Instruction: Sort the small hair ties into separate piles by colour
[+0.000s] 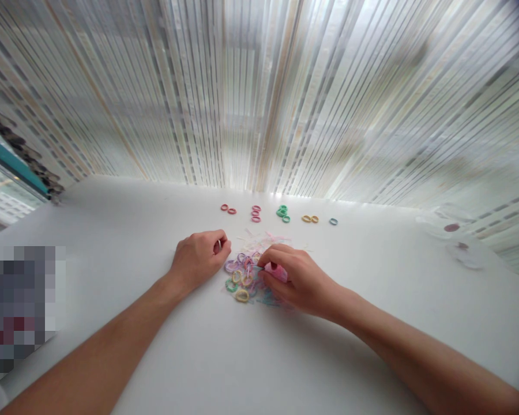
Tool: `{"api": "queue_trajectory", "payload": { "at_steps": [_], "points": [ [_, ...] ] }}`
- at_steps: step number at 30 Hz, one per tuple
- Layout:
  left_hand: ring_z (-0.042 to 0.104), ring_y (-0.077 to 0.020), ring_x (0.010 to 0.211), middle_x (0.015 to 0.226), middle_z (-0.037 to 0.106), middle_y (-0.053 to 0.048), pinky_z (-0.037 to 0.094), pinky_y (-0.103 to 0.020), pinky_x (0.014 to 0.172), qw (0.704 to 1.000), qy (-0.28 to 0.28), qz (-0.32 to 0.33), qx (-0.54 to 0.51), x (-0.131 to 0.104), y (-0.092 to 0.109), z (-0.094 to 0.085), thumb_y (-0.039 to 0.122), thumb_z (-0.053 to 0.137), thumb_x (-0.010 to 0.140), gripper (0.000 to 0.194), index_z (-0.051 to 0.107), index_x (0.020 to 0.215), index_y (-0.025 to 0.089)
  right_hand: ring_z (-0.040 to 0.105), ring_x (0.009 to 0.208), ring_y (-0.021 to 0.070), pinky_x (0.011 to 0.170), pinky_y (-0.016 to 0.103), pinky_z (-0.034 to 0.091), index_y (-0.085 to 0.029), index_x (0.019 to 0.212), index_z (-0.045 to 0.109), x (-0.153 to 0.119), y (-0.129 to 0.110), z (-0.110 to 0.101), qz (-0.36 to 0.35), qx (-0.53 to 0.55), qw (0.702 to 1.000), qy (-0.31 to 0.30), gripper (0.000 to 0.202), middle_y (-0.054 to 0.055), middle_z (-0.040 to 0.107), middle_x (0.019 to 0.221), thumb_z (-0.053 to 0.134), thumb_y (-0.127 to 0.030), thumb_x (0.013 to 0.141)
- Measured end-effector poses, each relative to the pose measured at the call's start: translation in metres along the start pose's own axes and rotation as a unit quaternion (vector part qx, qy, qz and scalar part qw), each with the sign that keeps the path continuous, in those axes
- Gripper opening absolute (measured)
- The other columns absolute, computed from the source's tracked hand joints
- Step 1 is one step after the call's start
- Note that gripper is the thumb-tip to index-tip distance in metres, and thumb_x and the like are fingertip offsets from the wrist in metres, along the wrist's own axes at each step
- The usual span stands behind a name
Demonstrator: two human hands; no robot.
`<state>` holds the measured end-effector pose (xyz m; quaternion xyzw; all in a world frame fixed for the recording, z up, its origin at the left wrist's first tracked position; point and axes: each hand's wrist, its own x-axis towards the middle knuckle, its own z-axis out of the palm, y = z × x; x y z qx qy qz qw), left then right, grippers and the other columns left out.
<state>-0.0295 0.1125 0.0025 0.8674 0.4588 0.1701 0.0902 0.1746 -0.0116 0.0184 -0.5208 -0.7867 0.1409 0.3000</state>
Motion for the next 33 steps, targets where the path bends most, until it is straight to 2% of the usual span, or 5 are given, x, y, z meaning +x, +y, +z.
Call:
{"api": "queue_trajectory", "payload": {
  "at_steps": [5, 11, 23, 30, 33],
  "points": [
    [0.054, -0.0167, 0.063, 0.068, 0.065, 0.001, 0.027, -0.030, 0.060, 1.000, 0.000, -0.001, 0.001, -0.001, 0.000, 0.000, 0.043, 0.047, 0.090, 0.028, 0.061, 0.075, 0.024, 0.056, 0.066, 0.0111, 0.064, 0.024, 0.042, -0.019, 0.096, 0.070, 0.000, -0.001, -0.008, 0.073, 0.080, 0.994, 0.026, 0.009, -0.001, 0.069, 0.076, 0.065, -0.017, 0.090],
    [0.055, -0.0168, 0.064, 0.070, 0.066, 0.002, 0.028, -0.030, 0.061, 1.000, -0.006, -0.002, -0.002, -0.001, 0.000, 0.000, 0.042, 0.047, 0.090, 0.027, 0.061, 0.075, 0.025, 0.058, 0.064, 0.0108, 0.061, 0.023, 0.044, -0.018, 0.096, 0.072, 0.002, 0.002, -0.011, 0.145, 0.144, 0.978, 0.034, 0.010, 0.000, 0.073, 0.077, 0.068, -0.022, 0.089],
    [0.056, -0.0183, 0.065, 0.069, 0.066, 0.001, 0.029, -0.030, 0.060, 1.000, -0.014, -0.009, 0.013, 0.001, 0.000, -0.003, 0.046, 0.045, 0.091, 0.030, 0.061, 0.076, 0.025, 0.057, 0.064, 0.0103, 0.063, 0.023, 0.044, -0.018, 0.089, 0.078, 0.004, 0.001, -0.020, 0.096, 0.100, 0.989, 0.057, 0.012, 0.001, 0.071, 0.076, 0.067, -0.014, 0.086],
    [0.059, -0.0181, 0.066, 0.071, 0.069, 0.000, 0.030, -0.030, 0.061, 1.000, -0.015, -0.002, 0.013, 0.000, 0.000, -0.003, 0.045, 0.045, 0.091, 0.031, 0.063, 0.077, 0.024, 0.062, 0.060, 0.0121, 0.057, 0.024, 0.047, -0.015, 0.089, 0.068, 0.003, 0.002, -0.020, 0.189, 0.231, 0.953, 0.044, 0.011, 0.004, 0.073, 0.075, 0.061, -0.024, 0.090],
    [0.058, -0.0176, 0.066, 0.071, 0.068, 0.000, 0.030, -0.030, 0.061, 1.000, -0.014, -0.005, 0.010, 0.000, 0.000, -0.003, 0.045, 0.045, 0.091, 0.030, 0.063, 0.077, 0.024, 0.061, 0.060, 0.0123, 0.055, 0.024, 0.047, -0.015, 0.088, 0.067, 0.004, 0.004, -0.020, 0.196, 0.267, 0.942, 0.046, 0.012, 0.004, 0.070, 0.074, 0.063, -0.026, 0.088]
  ]
}}
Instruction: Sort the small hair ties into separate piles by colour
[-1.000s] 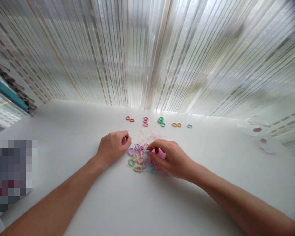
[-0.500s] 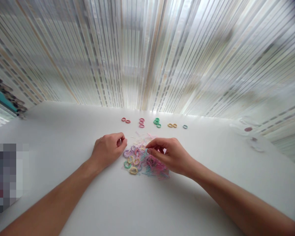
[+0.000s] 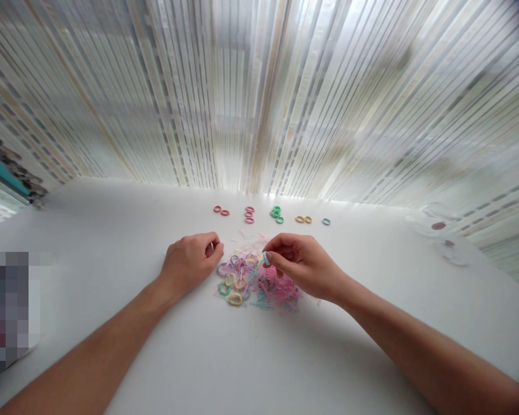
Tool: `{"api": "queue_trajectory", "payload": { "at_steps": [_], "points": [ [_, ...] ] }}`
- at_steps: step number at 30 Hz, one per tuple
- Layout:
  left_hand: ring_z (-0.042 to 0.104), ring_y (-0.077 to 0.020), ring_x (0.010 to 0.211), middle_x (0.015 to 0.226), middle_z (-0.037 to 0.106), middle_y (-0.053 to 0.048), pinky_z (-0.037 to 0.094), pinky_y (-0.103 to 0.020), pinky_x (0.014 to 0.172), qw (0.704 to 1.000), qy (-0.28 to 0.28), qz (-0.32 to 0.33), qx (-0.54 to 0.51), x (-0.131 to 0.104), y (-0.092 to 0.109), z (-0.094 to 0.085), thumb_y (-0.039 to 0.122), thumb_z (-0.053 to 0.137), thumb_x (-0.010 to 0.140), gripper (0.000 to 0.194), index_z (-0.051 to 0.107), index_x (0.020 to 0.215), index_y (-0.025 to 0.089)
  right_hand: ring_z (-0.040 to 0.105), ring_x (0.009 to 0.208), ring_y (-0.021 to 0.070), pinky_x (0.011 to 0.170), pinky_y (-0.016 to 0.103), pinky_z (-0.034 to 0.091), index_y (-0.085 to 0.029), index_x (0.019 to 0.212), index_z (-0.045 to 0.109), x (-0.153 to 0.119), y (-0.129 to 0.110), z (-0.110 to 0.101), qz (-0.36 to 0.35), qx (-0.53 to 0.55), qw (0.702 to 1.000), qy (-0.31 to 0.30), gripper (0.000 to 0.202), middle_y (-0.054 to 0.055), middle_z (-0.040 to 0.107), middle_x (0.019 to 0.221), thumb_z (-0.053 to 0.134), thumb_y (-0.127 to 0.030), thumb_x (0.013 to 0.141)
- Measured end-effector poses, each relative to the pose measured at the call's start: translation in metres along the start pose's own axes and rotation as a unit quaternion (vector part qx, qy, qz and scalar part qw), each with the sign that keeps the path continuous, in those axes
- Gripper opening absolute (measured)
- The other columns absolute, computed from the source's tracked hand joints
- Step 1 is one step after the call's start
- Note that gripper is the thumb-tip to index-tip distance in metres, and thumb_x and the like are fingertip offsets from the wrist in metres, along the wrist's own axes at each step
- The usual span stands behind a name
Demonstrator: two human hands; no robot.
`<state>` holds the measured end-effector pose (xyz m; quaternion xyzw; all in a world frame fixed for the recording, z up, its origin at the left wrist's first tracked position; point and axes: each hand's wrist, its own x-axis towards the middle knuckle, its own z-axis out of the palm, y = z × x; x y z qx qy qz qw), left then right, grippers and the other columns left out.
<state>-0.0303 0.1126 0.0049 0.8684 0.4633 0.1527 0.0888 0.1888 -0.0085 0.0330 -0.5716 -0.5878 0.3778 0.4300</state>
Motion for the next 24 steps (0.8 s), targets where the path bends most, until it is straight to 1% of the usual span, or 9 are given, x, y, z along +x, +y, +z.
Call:
{"api": "queue_trajectory", "payload": {
  "at_steps": [5, 8, 13, 19, 24],
  "points": [
    [0.057, -0.0178, 0.066, 0.071, 0.068, 0.000, 0.029, -0.030, 0.061, 1.000, 0.007, 0.004, -0.003, -0.0001, -0.0003, 0.0009, 0.043, 0.045, 0.091, 0.030, 0.063, 0.077, 0.025, 0.058, 0.062, 0.0121, 0.056, 0.024, 0.045, -0.014, 0.086, 0.073, 0.0011, -0.0019, -0.0027, -0.004, -0.027, 1.000, -0.005, 0.013, 0.004, 0.070, 0.073, 0.067, -0.026, 0.084],
    [0.057, -0.0179, 0.066, 0.071, 0.068, 0.000, 0.029, -0.030, 0.061, 1.000, 0.004, 0.001, -0.006, -0.0004, -0.0004, 0.0008, 0.044, 0.045, 0.090, 0.029, 0.063, 0.077, 0.025, 0.059, 0.063, 0.0126, 0.057, 0.024, 0.046, -0.014, 0.086, 0.075, 0.0013, -0.0017, -0.0045, 0.004, -0.031, 0.999, -0.003, 0.013, 0.004, 0.071, 0.074, 0.069, -0.025, 0.083],
    [0.058, -0.0180, 0.067, 0.071, 0.068, 0.000, 0.030, -0.030, 0.061, 1.000, 0.001, -0.002, -0.004, -0.0006, -0.0001, -0.0001, 0.045, 0.045, 0.090, 0.030, 0.063, 0.078, 0.025, 0.060, 0.064, 0.0127, 0.058, 0.024, 0.046, -0.015, 0.084, 0.075, 0.0011, -0.0014, -0.0064, 0.007, -0.050, 0.999, -0.001, 0.011, 0.004, 0.072, 0.073, 0.068, -0.023, 0.082],
    [0.058, -0.0178, 0.066, 0.070, 0.068, 0.001, 0.030, -0.030, 0.061, 1.000, 0.004, 0.001, -0.003, -0.0003, 0.0000, 0.0001, 0.044, 0.045, 0.091, 0.030, 0.064, 0.077, 0.025, 0.055, 0.060, 0.0114, 0.056, 0.024, 0.044, -0.016, 0.083, 0.076, 0.0014, -0.0024, -0.0082, -0.014, -0.095, 0.995, 0.006, 0.011, 0.002, 0.071, 0.071, 0.067, -0.023, 0.082],
    [0.058, -0.0179, 0.066, 0.070, 0.068, 0.001, 0.031, -0.030, 0.061, 1.000, 0.001, -0.001, -0.002, -0.0004, 0.0001, 0.0002, 0.044, 0.046, 0.091, 0.029, 0.064, 0.077, 0.025, 0.052, 0.058, 0.0108, 0.053, 0.023, 0.042, -0.016, 0.083, 0.076, 0.0014, -0.0020, -0.0086, -0.013, -0.103, 0.995, 0.010, 0.012, 0.002, 0.070, 0.069, 0.067, -0.024, 0.083]
  ]
}}
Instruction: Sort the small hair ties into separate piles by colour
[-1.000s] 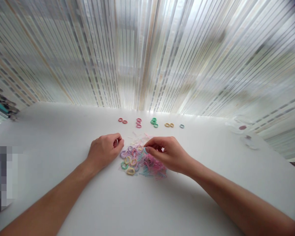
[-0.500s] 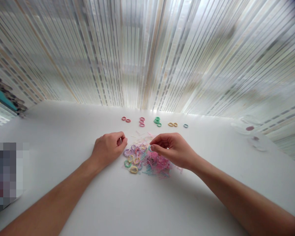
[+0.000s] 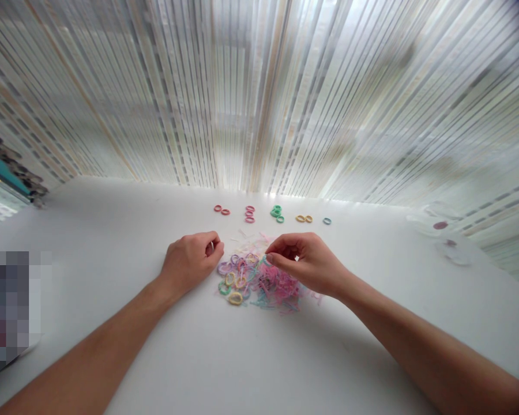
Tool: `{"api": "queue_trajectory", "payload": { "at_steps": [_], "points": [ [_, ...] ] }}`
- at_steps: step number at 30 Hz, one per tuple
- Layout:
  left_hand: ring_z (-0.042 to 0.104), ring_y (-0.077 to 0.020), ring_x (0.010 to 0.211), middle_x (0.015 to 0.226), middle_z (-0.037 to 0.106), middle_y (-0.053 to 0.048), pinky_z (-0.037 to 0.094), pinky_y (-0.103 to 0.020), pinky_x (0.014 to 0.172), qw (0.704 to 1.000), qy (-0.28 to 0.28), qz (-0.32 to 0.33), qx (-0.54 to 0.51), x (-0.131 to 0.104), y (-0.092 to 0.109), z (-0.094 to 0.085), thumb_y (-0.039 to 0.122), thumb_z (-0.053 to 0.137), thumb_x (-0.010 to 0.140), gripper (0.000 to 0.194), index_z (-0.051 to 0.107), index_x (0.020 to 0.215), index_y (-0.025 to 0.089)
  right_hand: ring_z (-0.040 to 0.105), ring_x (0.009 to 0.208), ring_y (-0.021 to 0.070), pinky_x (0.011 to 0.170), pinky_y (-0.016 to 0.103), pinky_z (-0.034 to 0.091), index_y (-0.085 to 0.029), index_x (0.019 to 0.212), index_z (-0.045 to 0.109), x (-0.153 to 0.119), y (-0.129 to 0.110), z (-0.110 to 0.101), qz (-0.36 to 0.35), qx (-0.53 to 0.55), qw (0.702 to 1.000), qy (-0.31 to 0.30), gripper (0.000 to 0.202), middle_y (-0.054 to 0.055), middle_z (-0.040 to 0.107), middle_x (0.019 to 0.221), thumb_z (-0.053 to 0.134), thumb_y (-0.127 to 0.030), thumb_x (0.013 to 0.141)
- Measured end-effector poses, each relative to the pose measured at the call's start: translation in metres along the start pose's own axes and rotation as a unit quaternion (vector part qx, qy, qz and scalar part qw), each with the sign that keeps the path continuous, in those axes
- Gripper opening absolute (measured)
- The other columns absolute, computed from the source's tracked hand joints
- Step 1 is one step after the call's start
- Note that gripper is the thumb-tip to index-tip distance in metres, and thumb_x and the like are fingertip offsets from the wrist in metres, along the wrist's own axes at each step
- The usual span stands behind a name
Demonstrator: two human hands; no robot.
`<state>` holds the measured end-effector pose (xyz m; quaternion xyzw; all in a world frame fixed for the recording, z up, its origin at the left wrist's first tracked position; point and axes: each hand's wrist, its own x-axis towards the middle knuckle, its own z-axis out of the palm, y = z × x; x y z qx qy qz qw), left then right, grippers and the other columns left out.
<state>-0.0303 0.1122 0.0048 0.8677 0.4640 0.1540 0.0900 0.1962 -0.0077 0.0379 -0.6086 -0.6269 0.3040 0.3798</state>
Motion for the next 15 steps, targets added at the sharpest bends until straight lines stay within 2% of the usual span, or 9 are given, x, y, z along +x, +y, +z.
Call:
{"api": "queue_trajectory", "payload": {
  "at_steps": [10, 15],
  "points": [
    [0.059, -0.0182, 0.066, 0.071, 0.069, 0.000, 0.030, -0.030, 0.060, 1.000, -0.004, 0.000, 0.003, 0.000, 0.000, -0.001, 0.044, 0.045, 0.091, 0.030, 0.062, 0.077, 0.024, 0.059, 0.061, 0.0143, 0.055, 0.027, 0.046, -0.016, 0.085, 0.079, 0.007, 0.011, -0.020, 0.015, -0.016, 0.999, 0.045, 0.019, 0.005, 0.072, 0.071, 0.070, -0.032, 0.082],
    [0.058, -0.0180, 0.066, 0.071, 0.068, 0.000, 0.030, -0.030, 0.060, 1.000, -0.003, 0.001, 0.003, 0.000, 0.000, -0.001, 0.045, 0.045, 0.091, 0.030, 0.061, 0.076, 0.024, 0.057, 0.059, 0.0137, 0.053, 0.026, 0.045, -0.016, 0.081, 0.077, 0.008, 0.011, -0.022, 0.018, -0.015, 0.999, 0.037, 0.017, 0.005, 0.070, 0.068, 0.071, -0.032, 0.080]
  ]
}}
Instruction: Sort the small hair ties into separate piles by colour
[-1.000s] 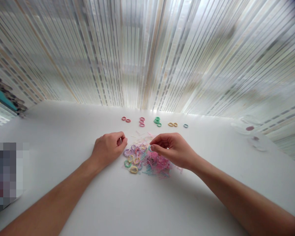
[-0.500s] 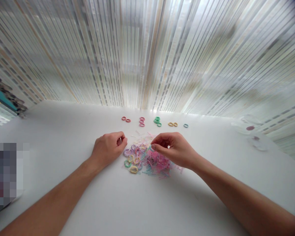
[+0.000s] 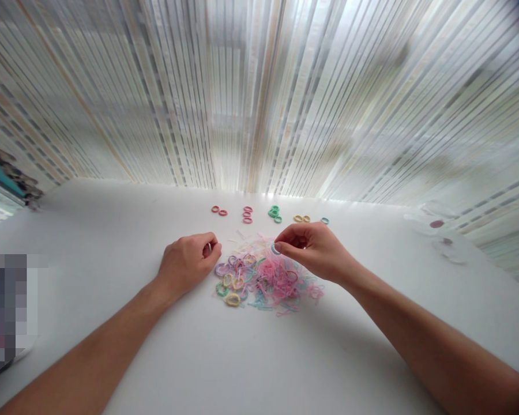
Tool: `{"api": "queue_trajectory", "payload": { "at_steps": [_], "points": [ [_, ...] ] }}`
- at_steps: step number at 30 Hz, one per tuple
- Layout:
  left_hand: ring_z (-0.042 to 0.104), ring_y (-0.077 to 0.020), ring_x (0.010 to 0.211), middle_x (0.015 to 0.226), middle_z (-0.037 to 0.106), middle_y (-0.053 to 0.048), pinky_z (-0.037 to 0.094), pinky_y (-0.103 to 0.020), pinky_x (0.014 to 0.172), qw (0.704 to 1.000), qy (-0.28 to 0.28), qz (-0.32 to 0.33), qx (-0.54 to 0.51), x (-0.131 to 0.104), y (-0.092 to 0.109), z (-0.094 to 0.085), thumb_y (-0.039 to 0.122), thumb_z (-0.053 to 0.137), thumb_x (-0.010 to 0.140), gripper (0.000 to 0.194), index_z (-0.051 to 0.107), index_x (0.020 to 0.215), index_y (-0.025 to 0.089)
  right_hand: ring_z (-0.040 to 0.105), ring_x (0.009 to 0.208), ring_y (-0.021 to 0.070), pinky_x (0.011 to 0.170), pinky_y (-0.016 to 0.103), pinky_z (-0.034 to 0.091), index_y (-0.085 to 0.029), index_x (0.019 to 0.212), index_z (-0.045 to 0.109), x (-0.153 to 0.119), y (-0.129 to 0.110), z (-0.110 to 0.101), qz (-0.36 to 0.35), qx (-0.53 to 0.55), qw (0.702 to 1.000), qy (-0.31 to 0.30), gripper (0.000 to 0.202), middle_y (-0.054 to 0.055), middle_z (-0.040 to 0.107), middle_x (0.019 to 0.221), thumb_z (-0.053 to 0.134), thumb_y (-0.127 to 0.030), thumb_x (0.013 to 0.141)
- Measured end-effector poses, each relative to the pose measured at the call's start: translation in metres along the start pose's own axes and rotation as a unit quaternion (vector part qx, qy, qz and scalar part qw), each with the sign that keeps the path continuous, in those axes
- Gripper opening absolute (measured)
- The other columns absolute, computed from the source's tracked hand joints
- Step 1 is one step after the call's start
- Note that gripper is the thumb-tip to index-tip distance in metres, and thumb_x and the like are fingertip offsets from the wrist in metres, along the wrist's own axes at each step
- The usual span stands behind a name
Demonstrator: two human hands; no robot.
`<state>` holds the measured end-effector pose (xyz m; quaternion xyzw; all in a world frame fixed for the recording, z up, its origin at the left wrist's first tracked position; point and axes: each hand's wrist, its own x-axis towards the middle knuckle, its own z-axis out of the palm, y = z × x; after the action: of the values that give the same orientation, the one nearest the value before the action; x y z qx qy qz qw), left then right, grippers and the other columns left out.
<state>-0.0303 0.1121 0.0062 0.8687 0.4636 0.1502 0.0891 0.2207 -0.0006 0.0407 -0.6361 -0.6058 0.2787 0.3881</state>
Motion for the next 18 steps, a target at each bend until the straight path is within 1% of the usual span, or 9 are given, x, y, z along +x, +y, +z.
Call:
{"api": "queue_trajectory", "payload": {
  "at_steps": [8, 12, 15, 18],
  "points": [
    [0.056, -0.0174, 0.065, 0.069, 0.065, 0.001, 0.030, -0.029, 0.061, 1.000, 0.002, -0.003, -0.011, -0.001, 0.000, 0.000, 0.044, 0.046, 0.090, 0.029, 0.060, 0.075, 0.025, 0.057, 0.057, 0.0139, 0.051, 0.026, 0.043, -0.015, 0.075, 0.075, -0.001, -0.002, 0.000, 0.035, -0.004, 0.999, -0.004, 0.017, 0.005, 0.068, 0.064, 0.071, -0.032, 0.078],
    [0.056, -0.0175, 0.065, 0.069, 0.065, 0.001, 0.029, -0.030, 0.061, 1.000, -0.005, -0.008, -0.007, 0.000, 0.000, 0.001, 0.046, 0.045, 0.090, 0.029, 0.060, 0.076, 0.025, 0.061, 0.061, 0.0151, 0.055, 0.027, 0.047, -0.015, 0.077, 0.076, 0.002, 0.003, -0.004, 0.037, 0.004, 0.999, 0.002, 0.018, 0.006, 0.070, 0.067, 0.072, -0.033, 0.077],
    [0.055, -0.0177, 0.066, 0.070, 0.065, 0.001, 0.029, -0.030, 0.061, 1.000, -0.006, -0.013, 0.001, 0.001, -0.001, 0.001, 0.046, 0.046, 0.090, 0.029, 0.061, 0.076, 0.025, 0.061, 0.061, 0.0147, 0.056, 0.027, 0.047, -0.015, 0.079, 0.076, 0.009, 0.013, -0.018, 0.036, -0.004, 0.998, 0.042, 0.021, 0.006, 0.072, 0.070, 0.073, -0.035, 0.077],
    [0.054, -0.0174, 0.065, 0.070, 0.064, 0.001, 0.029, -0.030, 0.062, 1.000, -0.012, -0.017, 0.002, 0.001, -0.001, 0.000, 0.046, 0.045, 0.090, 0.029, 0.061, 0.077, 0.025, 0.058, 0.058, 0.0128, 0.052, 0.025, 0.043, -0.014, 0.079, 0.076, 0.018, 0.031, -0.047, 0.066, -0.014, 0.990, 0.124, 0.021, 0.006, 0.071, 0.069, 0.075, -0.035, 0.074]
  ]
}}
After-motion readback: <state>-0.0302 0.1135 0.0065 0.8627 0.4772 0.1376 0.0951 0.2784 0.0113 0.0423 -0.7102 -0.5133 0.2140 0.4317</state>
